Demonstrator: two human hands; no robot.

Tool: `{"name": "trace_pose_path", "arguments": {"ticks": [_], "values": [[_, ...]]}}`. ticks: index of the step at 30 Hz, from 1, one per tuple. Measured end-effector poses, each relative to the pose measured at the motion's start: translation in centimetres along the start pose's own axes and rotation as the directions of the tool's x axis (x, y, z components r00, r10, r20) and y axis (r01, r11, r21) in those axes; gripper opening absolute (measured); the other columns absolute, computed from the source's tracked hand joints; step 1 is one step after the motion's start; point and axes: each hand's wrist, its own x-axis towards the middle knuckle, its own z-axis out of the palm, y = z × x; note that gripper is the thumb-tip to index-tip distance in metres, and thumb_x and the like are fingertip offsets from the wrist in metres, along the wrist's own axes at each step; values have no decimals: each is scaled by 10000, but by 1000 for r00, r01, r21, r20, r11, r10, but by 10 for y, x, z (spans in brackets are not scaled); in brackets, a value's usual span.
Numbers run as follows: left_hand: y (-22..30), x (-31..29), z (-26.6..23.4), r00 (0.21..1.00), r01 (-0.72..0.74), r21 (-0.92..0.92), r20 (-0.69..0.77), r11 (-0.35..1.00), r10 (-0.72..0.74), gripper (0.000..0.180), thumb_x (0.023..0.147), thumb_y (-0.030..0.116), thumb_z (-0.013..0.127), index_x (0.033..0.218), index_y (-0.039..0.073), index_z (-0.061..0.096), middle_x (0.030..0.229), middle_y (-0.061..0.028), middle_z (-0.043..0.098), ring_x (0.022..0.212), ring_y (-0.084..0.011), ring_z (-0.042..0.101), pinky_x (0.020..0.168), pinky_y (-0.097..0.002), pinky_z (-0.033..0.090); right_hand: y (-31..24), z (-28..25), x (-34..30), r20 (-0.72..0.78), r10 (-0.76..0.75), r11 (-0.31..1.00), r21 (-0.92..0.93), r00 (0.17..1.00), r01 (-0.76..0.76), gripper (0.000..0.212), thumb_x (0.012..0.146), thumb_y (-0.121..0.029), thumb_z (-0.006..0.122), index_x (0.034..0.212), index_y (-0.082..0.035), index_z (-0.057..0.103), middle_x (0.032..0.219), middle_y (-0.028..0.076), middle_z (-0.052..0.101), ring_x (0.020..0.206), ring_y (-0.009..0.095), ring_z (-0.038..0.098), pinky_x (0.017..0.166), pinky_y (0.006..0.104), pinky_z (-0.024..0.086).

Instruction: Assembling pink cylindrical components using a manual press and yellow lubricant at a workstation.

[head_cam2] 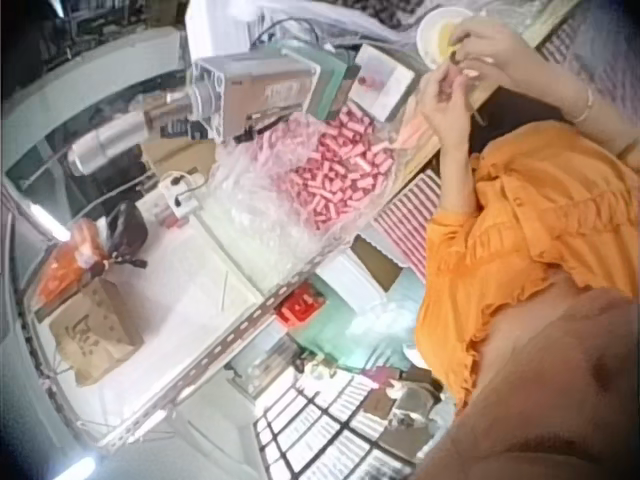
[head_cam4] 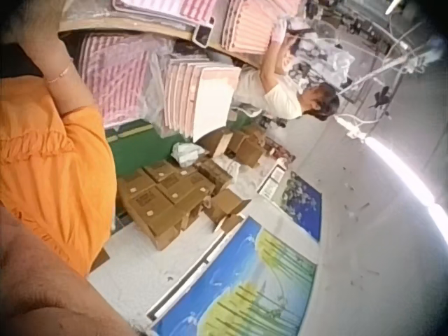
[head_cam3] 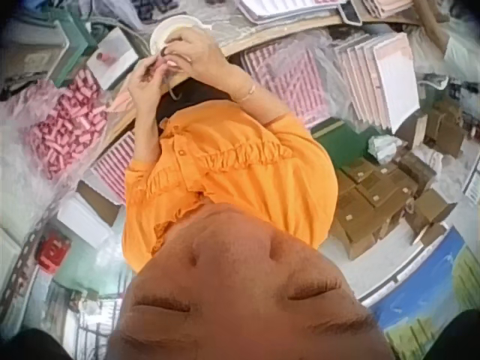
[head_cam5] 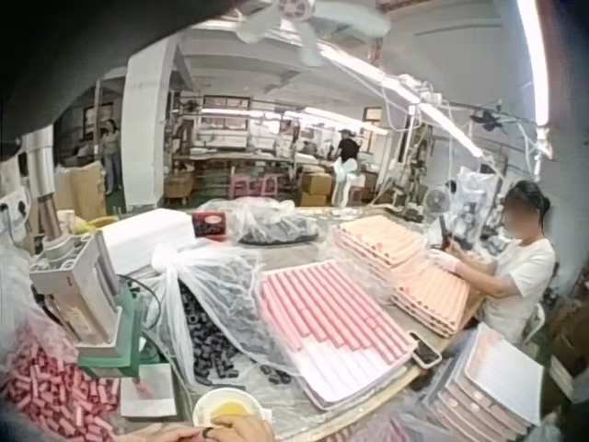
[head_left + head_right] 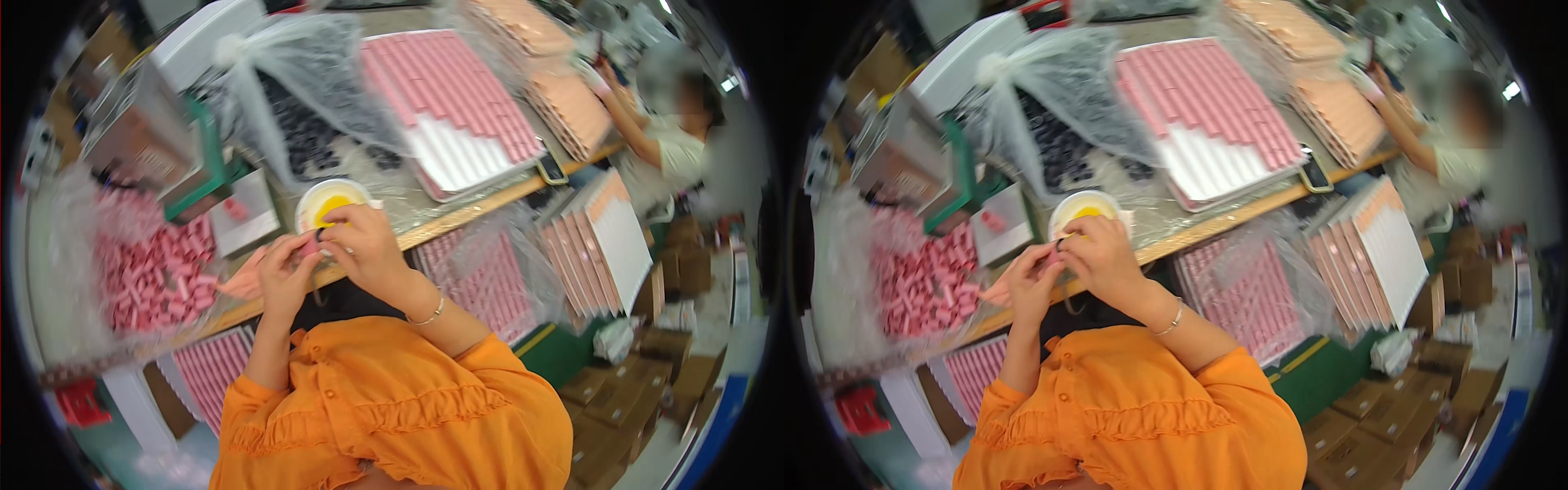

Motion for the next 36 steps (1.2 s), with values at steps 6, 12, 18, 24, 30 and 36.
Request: {"name": "trace_pose_path", "arguments": {"ticks": [6, 12, 18, 24, 30, 36], "values": [[5, 6, -2, 1000, 4, 239, -30, 971, 4, 331, 794, -49, 738, 1112, -39, 647, 962, -33, 638, 866, -99, 571, 759, -216, 458, 68, -83, 3, -281, 385, 923, 122, 879, -365, 272, 770, -126, 772, 1009, -39, 677, 1029, 110, 648, 979, 277, 607, 886, 382, 466], [-2, 5, -23, 955, 292, -52, -46, 955, -295, 308, 876, 5, 701, 1157, -20, 577, 1045, -54, 648, 923, -99, 606, 811, -222, 480, 228, -173, -38, -656, 376, 273, -596, 654, -755, 379, 742, -375, 797, 976, -110, 659, 990, 148, 606, 937, 347, 591, 799, 479, 472], [-6, 12, -28, 983, 174, -178, -25, 968, -181, 277, 921, 42, 658, 1174, -17, 562, 1065, -52, 635, 957, -96, 596, 853, -236, 460, 239, -185, -45, -662, 343, 320, -585, 666, -746, 303, 825, -344, 733, 916, -66, 652, 936, 143, 647, 893, 345, 621, 760, 487, 487], [11, 13, -50, 983, 169, -159, -40, 973, -177, 269, 926, -14, 616, 1184, -62, 557, 1050, -105, 651, 701, -87, 624, 552, -205, 515, 86, -93, 20, -268, 378, 916, -33, 886, -400, 337, 828, -219, 768, 1092, -58, 634, 872, 65, 688, 704, 145, 592, 666, 307, 472], [26, 12, -70, 989, 141, -22, 59, 990, -139, 249, 915, -19, 631, 1159, -51, 595, 990, -83, 668, 754, -100, 630, 642, -226, 536, 9, 24, 45, 266, -26, 996, 94, 964, 1, 583, 697, -171, 827, 1226, -64, 606, 898, 51, 688, 806, 233, 592, 750, 371, 430], [56, 6, -98, 999, 24, 535, 22, 845, -42, 245, 739, 11, 765, 980, 33, 729, 797, 21, 582, 622, -64, 464, 568, -214, 381, -8, 65, 46, 385, -171, 983, 3, 907, 184, 551, 681, -135, 781, 1206, -71, 625, 897, 55, 660, 838, 255, 567, 753, 394, 407]]}}
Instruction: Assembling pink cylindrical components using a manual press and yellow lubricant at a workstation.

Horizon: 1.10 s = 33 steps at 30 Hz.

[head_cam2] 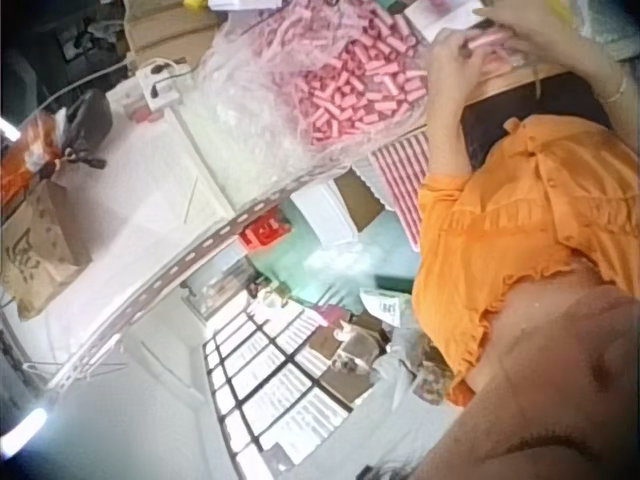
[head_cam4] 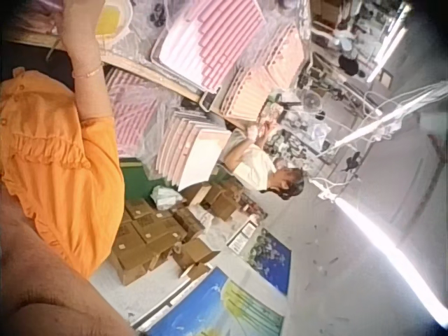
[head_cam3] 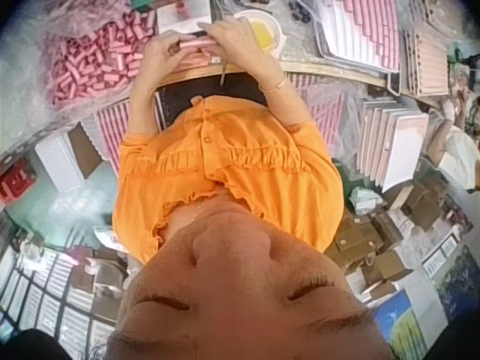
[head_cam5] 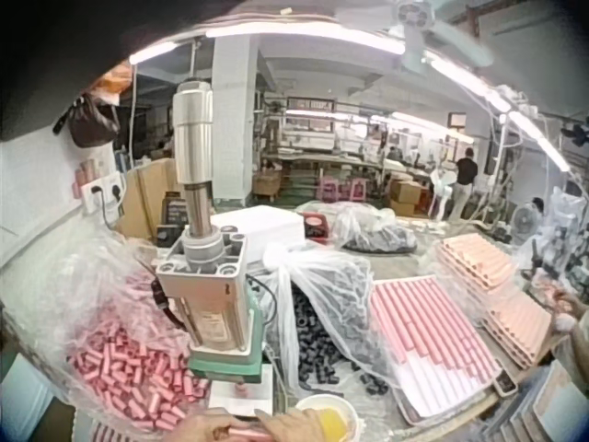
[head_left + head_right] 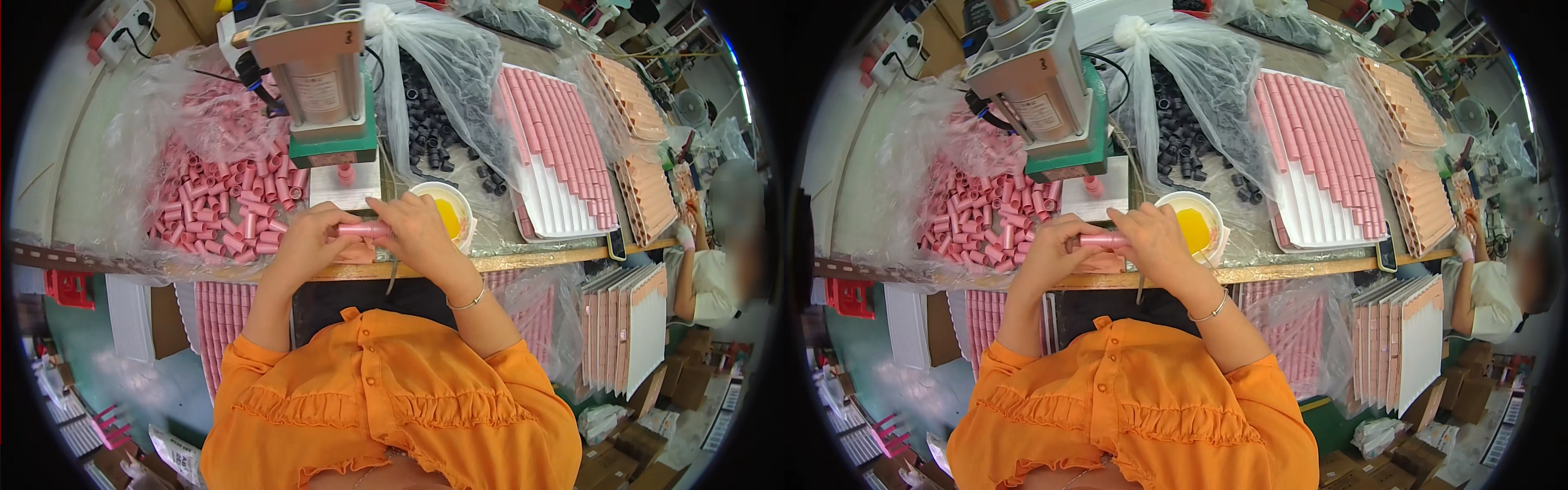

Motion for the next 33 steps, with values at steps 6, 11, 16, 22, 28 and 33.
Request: {"name": "trace_pose_path", "arguments": {"ticks": [6, 11, 16, 22, 28, 33], "values": [[-35, 19, 5, 904, -5, 48, -426, 999, 25, 404, 664, 68, 819, 1044, 47, 685, 911, -25, 671, 777, -195, 619, 714, -310, 481, 5, 19, 18, 38, 192, 979, 59, 981, -195, 230, 790, -133, 723, 1013, -98, 679, 854, 66, 657, 855, 278, 591, 750, 400, 414], [-65, 58, -4, 998, 0, 269, -63, 963, 18, 455, 810, 60, 701, 1232, -3, 543, 1065, -132, 684, 959, -286, 675, 846, -366, 496, 27, 57, 56, -84, 292, 955, -24, 953, -295, 284, 759, -187, 762, 999, -130, 623, 842, 60, 640, 897, 299, 588, 749, 451, 386], [-96, 26, -26, 936, 81, -71, -338, 994, -100, 375, 853, 88, 675, 1199, -12, 569, 1034, -140, 655, 960, -250, 626, 841, -333, 486, 39, 92, 72, -111, 217, 976, 26, 970, -215, 359, 718, -184, 784, 1024, -130, 604, 990, 70, 581, 964, 317, 529, 750, 476, 382], [-67, -38, -35, 977, 215, -552, 127, 806, -173, 390, 993, 162, 558, 1352, 29, 484, 1156, -36, 617, 1011, -97, 569, 854, -263, 471, 18, 59, 50, -61, 312, 945, -83, 948, -317, 669, 651, -377, 858, 1198, -77, 615, 1249, 173, 531, 1164, 390, 482, 939, 502, 386], [-26, -42, 0, 940, 308, -757, 334, 576, -64, 464, 940, 88, 640, 1359, 45, 444, 1205, -80, 630, 1154, -151, 587, 942, -283, 487, -25, 2, -5, 310, 232, 695, 610, 922, -381, 399, 815, -170, 770, 1160, -29, 628, 946, 98, 657, 649, 98, 566, 596, 255, 471], [-23, -30, 27, 965, 231, -626, 246, 745, -92, 497, 810, -7, 756, 1216, 49, 475, 1030, -66, 654, 961, -128, 653, 825, -257, 528, -26, 8, -25, 119, 358, 666, 662, 926, -343, 174, 867, -120, 733, 985, -17, 657, 754, 42, 674, 630, 78, 604, 585, 240, 491]]}}
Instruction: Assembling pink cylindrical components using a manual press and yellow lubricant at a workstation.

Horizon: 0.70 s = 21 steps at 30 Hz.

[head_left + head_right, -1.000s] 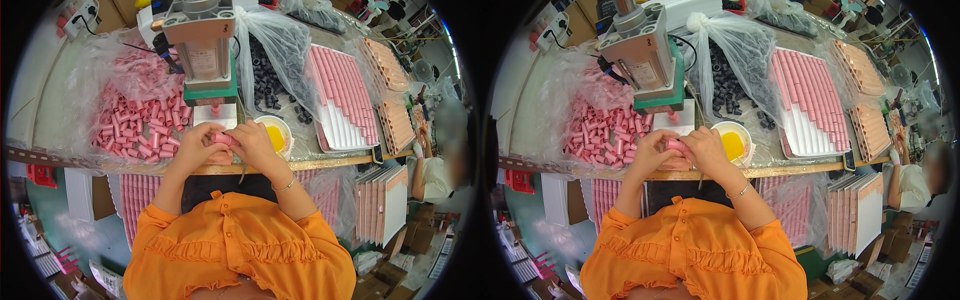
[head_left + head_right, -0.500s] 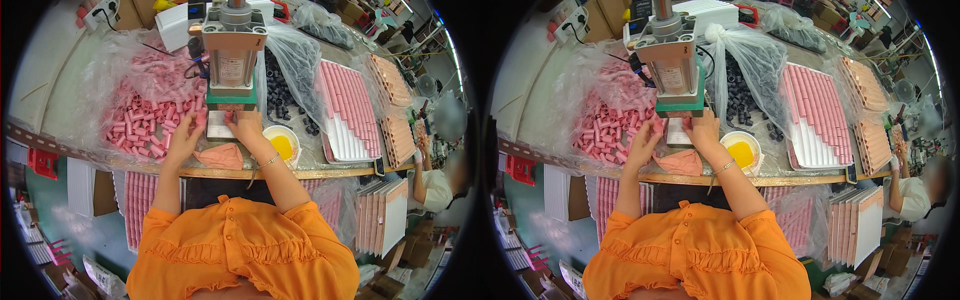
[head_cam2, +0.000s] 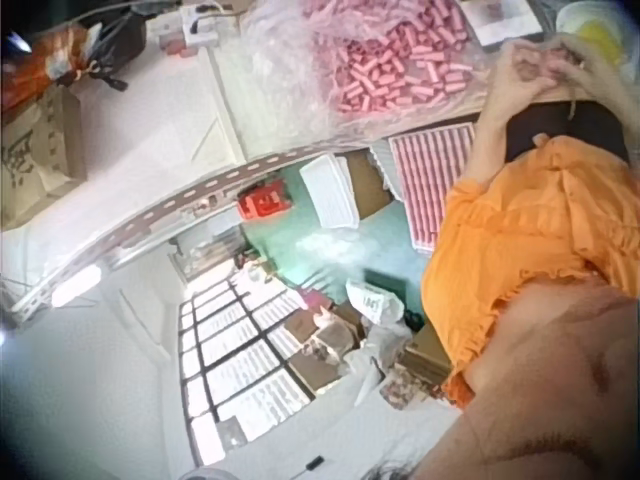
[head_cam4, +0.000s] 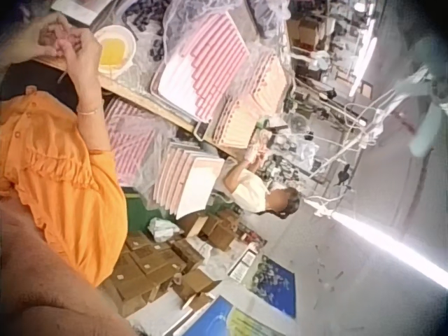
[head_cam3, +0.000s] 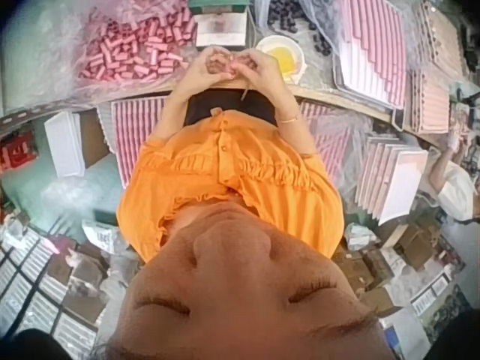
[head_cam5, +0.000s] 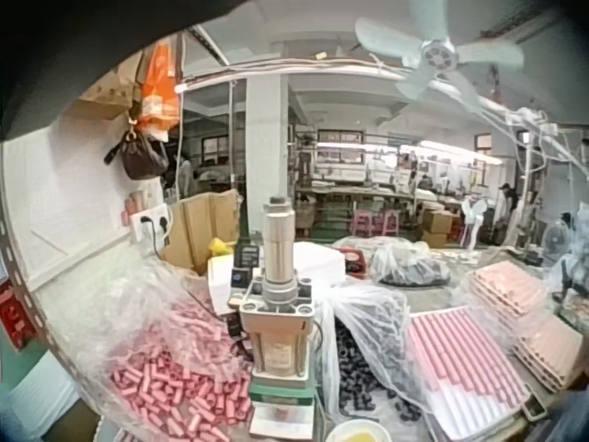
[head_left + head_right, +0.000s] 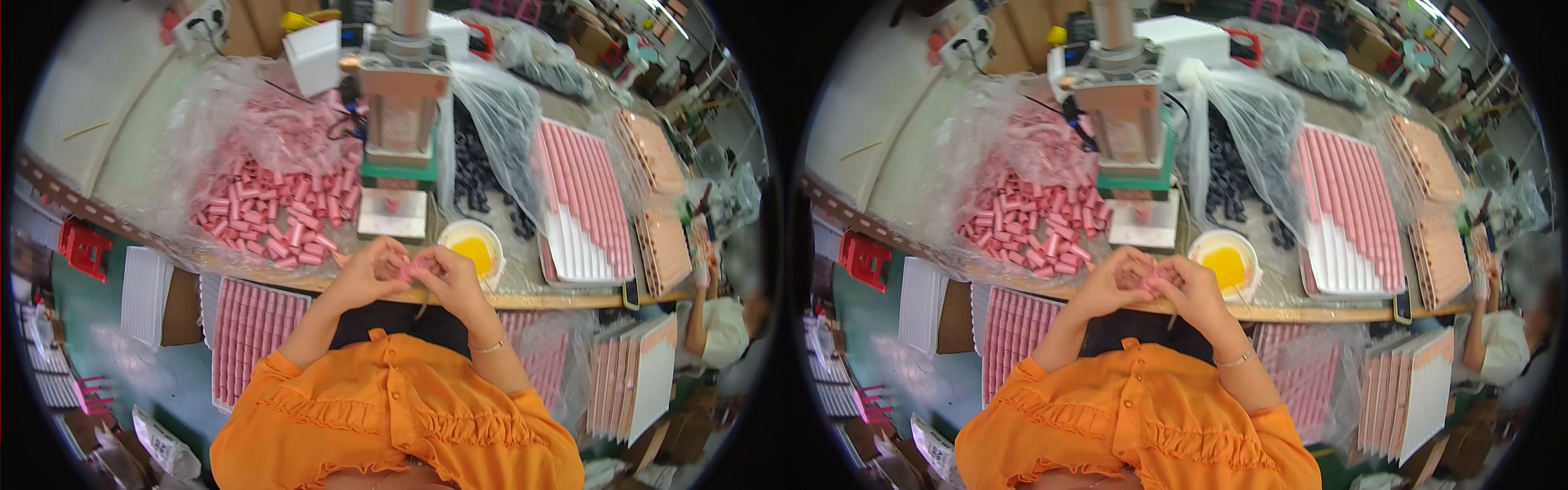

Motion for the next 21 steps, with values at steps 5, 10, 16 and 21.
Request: {"name": "trace_pose_path", "arguments": {"ticks": [5, 10, 16, 21], "values": [[4, 0, 22, 952, -8, 365, -282, 931, 119, 456, 786, -12, 767, 1165, 51, 522, 1013, -61, 678, 890, -121, 661, 796, -256, 538, -5, 6, 0, -110, 13, 991, -133, 994, -27, 227, 840, -166, 761, 967, -17, 646, 773, 86, 674, 621, 139, 624, 590, 263, 501], [7, -11, -3, 890, -108, 758, -214, 643, 402, 338, 759, -20, 673, 1073, 31, 561, 946, -115, 589, 862, -252, 617, 724, -315, 511, 6, -31, 17, -157, -12, 910, -411, 987, -55, 214, 858, -216, 732, 987, -57, 669, 803, 70, 655, 648, 171, 595, 622, 314, 487], [20, -44, -113, 590, 502, 687, -716, 526, 373, 296, 818, 243, 736, 939, 22, 582, 815, -194, 663, 798, -378, 659, 687, -426, 489, 68, -127, 65, -292, -112, 654, -741, 950, -151, 156, 811, -52, 682, 951, -121, 684, 963, 128, 628, 955, 334, 606, 784, 431, 491], [26, -41, -127, 672, 673, 672, -730, 309, 125, 479, 751, 428, 791, 943, 12, 652, 829, -200, 680, 801, -370, 668, 696, -467, 482, 107, -142, 99, -37, -153, 661, -746, 988, 74, 259, 725, 50, 720, 943, -86, 688, 952, 152, 612, 901, 318, 604, 785, 415, 491]]}}
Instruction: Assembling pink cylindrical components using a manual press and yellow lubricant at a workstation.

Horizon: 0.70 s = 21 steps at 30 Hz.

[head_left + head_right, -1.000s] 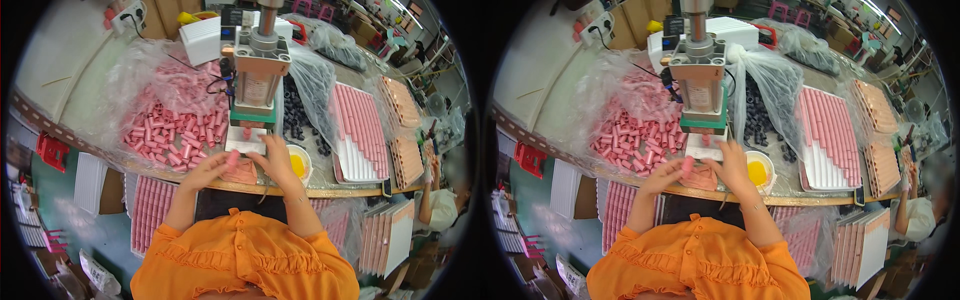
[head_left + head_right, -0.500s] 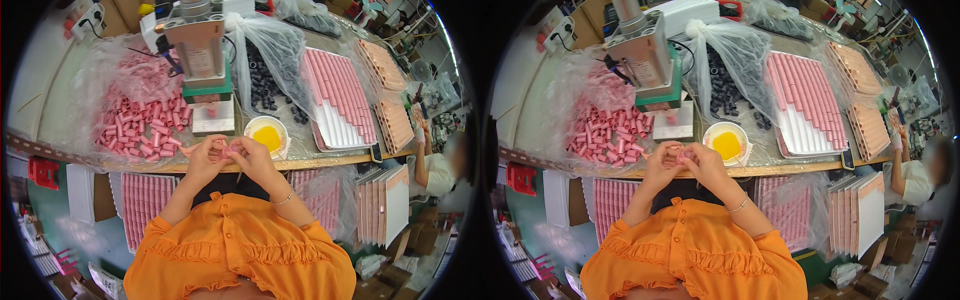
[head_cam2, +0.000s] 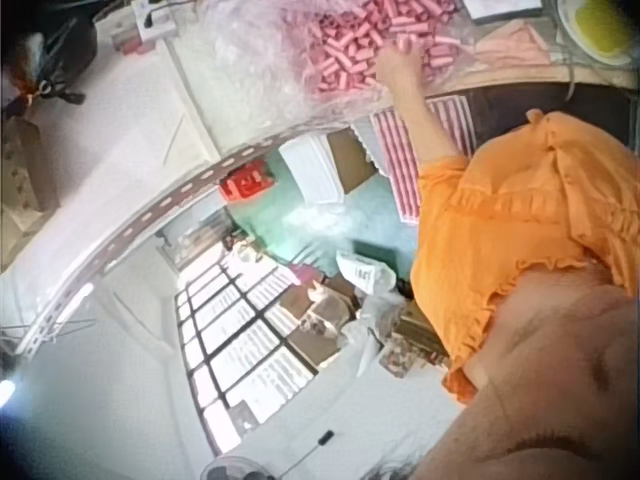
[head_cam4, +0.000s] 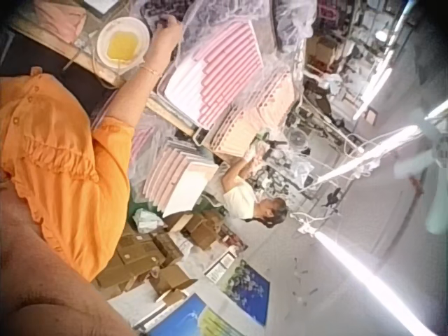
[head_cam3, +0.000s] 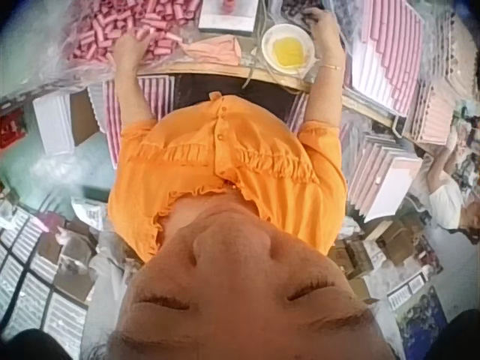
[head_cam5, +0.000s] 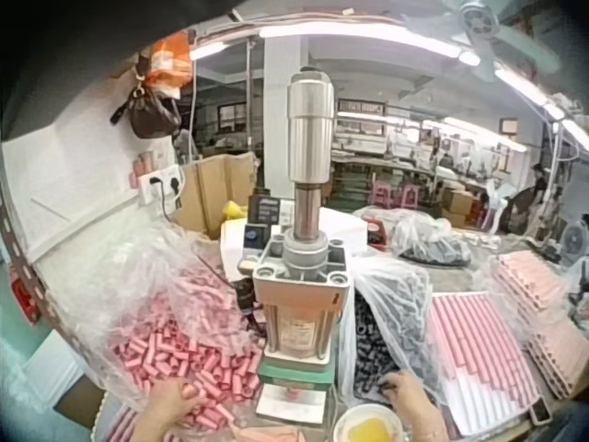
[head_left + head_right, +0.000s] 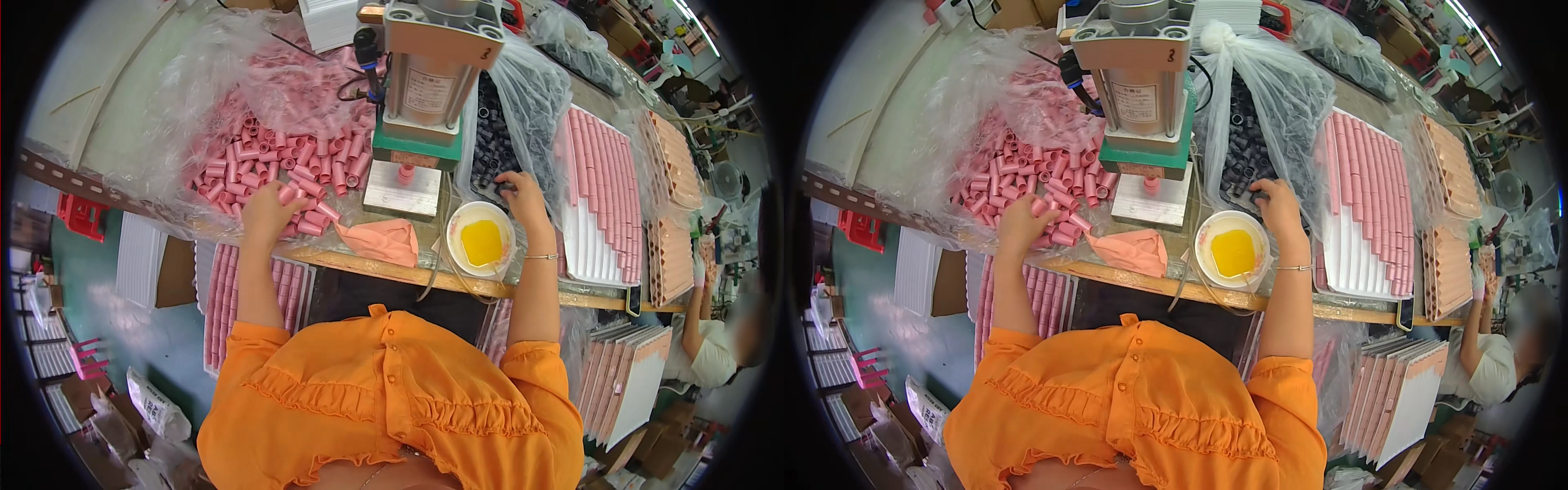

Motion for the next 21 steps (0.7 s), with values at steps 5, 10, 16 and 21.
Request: {"name": "trace_pose_path", "arguments": {"ticks": [5, 10, 16, 21], "values": [[-13, 7, 5, 972, -128, -229, 165, 965, 168, 367, 702, 288, 831, 939, 40, 701, 809, -147, 663, 771, -303, 646, 692, -407, 486, 2, 3, -2, 51, 164, 986, -4, 985, -164, 207, 719, 20, 750, 907, -24, 673, 848, 140, 622, 721, 246, 627, 683, 354, 506], [23, -14, 2, 928, -338, -578, -75, 743, 364, 286, 676, -7, 801, 941, 36, 703, 830, -37, 573, 833, -159, 578, 703, -298, 473, -13, -15, -38, -143, 323, 946, 75, 936, -315, 164, 735, -18, 754, 875, -6, 669, 828, 141, 647, 715, 251, 641, 670, 340, 510], [73, -51, 52, 837, -143, -933, 63, 329, 544, 343, 866, 41, 709, 1193, 21, 610, 971, -21, 644, 660, -79, 519, 655, -222, 455, -72, -34, -96, -198, 64, 992, 123, 978, -40, 117, 741, -42, 733, 844, -61, 681, 948, 109, 658, 904, 279, 628, 772, 386, 486], [135, -72, 71, 779, 485, -873, 405, -51, 479, 387, 976, 215, 612, 1306, 53, 489, 940, -37, 636, 586, -24, 422, 545, -180, 367, -90, -26, -112, -84, -156, 981, -129, 984, 145, 117, 707, -112, 728, 816, -129, 688, 1147, 87, 613, 1136, 305, 530, 908, 452, 393]]}}
